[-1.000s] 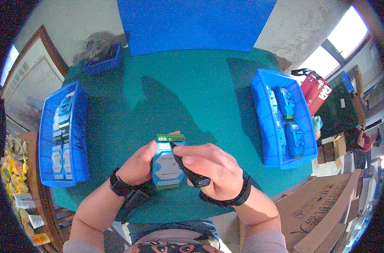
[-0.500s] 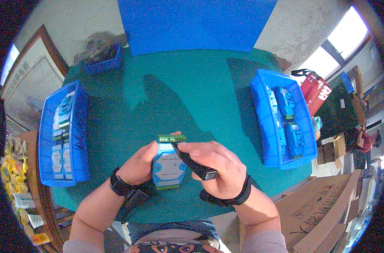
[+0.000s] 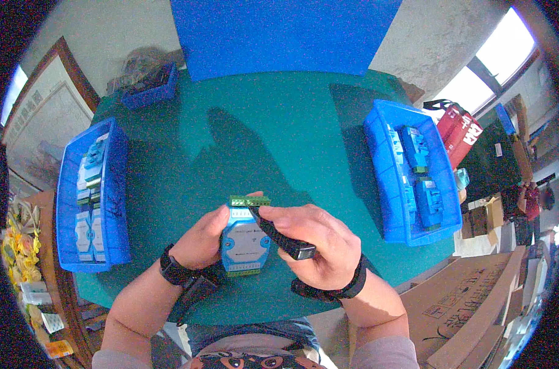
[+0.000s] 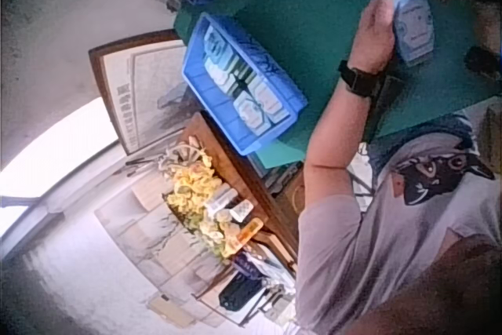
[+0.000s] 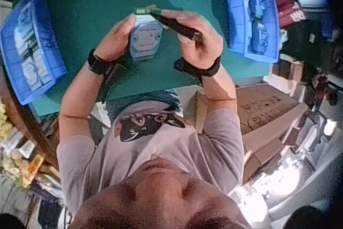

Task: Adjusting or tightening screws on the terminal blocks of an electronic module using a screwdriver.

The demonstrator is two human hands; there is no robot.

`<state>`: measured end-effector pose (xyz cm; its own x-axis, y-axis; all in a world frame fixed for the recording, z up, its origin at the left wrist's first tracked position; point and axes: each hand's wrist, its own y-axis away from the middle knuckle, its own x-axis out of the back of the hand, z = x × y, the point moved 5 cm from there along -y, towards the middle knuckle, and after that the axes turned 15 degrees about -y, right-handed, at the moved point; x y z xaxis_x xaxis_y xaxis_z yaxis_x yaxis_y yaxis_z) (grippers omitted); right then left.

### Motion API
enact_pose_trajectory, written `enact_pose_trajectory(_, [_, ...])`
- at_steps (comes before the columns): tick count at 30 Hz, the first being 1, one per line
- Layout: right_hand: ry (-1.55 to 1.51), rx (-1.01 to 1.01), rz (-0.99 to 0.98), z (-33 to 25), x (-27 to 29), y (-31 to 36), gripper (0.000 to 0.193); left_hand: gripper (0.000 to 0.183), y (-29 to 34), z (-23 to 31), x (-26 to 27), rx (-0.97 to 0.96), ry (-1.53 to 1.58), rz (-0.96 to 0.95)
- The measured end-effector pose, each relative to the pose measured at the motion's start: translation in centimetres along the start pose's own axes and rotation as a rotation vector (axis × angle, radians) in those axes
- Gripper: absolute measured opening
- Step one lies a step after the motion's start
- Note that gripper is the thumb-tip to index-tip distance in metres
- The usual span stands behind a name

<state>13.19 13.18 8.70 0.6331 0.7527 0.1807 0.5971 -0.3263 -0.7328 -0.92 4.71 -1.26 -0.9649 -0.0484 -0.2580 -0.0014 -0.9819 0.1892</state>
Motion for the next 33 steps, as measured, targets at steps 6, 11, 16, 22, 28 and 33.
enact_pose_trajectory(6, [-0.007, 0.004, 0.009, 0.0, 0.1, 0.0, 0.021, 0.052, 0.0, 0.0, 0.0, -0.005, 0.012, -0.006])
enact_pose_trajectory(11, [-0.024, -0.002, 0.021, 0.2, 0.1, 0.2, 0.023, 0.051, 0.0, 0.0, -0.1, 0.008, 0.028, -0.004])
enact_pose_trajectory(16, [-0.029, 0.009, 0.015, 0.1, 0.0, 0.1, 0.023, 0.055, 0.1, 0.0, 0.0, 0.004, -0.002, 0.001])
enact_pose_trajectory(22, [-0.070, -0.006, 0.017, 0.4, 0.1, 0.4, 0.023, 0.060, 0.0, 0.1, -0.2, 0.011, -0.034, -0.001])
enact_pose_trajectory(28, [-0.152, -0.003, 0.059, 0.7, 0.3, 0.9, 0.031, 0.058, -0.3, 0.0, -0.1, 0.010, -0.080, 0.039])
enact_pose_trajectory(33, [-0.194, 0.140, 0.244, 0.4, 0.9, 1.6, 0.027, 0.066, -0.4, -0.2, 0.8, 0.132, 0.290, 0.065])
